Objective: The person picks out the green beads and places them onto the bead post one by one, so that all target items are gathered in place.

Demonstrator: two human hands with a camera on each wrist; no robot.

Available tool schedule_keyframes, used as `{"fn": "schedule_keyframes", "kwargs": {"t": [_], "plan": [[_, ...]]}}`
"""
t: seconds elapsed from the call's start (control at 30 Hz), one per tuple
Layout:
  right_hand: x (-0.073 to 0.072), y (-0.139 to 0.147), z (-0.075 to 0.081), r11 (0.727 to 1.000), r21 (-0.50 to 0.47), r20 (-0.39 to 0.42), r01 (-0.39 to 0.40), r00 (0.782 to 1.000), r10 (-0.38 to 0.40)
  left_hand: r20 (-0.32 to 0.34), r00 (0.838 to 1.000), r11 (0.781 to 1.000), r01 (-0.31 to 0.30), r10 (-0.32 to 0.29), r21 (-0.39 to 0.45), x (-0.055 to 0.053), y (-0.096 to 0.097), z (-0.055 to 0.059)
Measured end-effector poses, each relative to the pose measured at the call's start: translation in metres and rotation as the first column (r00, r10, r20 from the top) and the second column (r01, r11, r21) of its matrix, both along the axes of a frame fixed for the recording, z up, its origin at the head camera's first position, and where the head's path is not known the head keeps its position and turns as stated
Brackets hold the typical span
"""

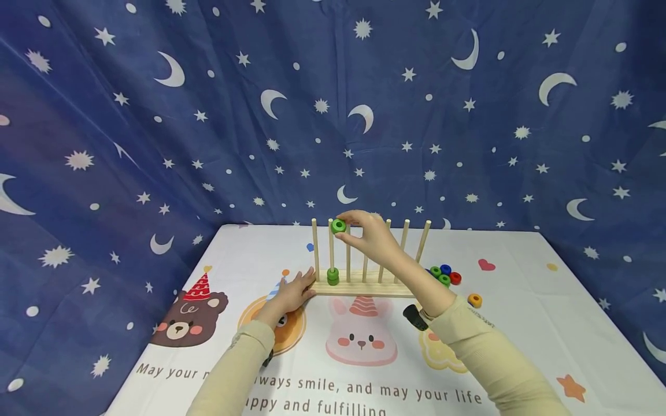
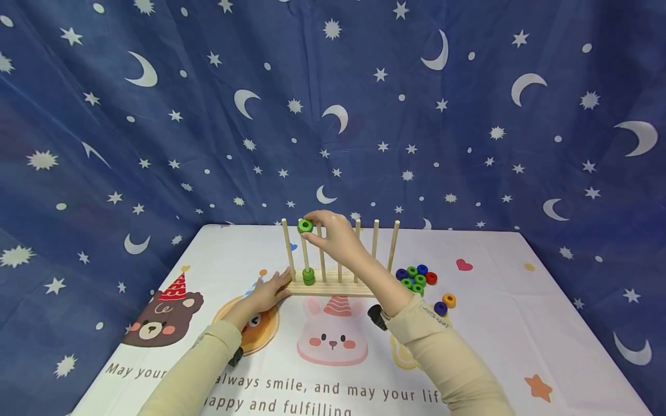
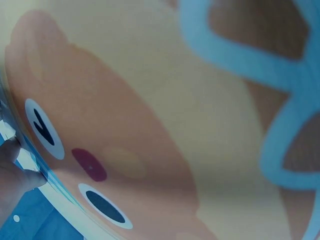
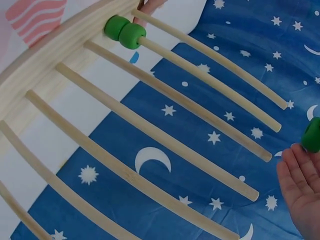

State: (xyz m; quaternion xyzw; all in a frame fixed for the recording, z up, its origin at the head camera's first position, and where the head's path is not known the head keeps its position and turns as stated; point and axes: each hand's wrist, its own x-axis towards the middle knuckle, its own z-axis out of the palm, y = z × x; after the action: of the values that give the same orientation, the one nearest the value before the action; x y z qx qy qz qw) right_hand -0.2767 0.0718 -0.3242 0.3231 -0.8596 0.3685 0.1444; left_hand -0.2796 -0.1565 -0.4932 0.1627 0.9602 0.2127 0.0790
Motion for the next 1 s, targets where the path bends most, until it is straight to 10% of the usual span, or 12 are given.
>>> {"fn": "schedule_keyframes", "kwargs": {"t": [1.0], "plan": [[-0.036,-0.015,-0.001,0.997,0.079,0.114,0.018,0.993,-0.027,-0.008,1.000,1.000,0.003,-0.003,0.002,0.002,0.000,0.000]]}}
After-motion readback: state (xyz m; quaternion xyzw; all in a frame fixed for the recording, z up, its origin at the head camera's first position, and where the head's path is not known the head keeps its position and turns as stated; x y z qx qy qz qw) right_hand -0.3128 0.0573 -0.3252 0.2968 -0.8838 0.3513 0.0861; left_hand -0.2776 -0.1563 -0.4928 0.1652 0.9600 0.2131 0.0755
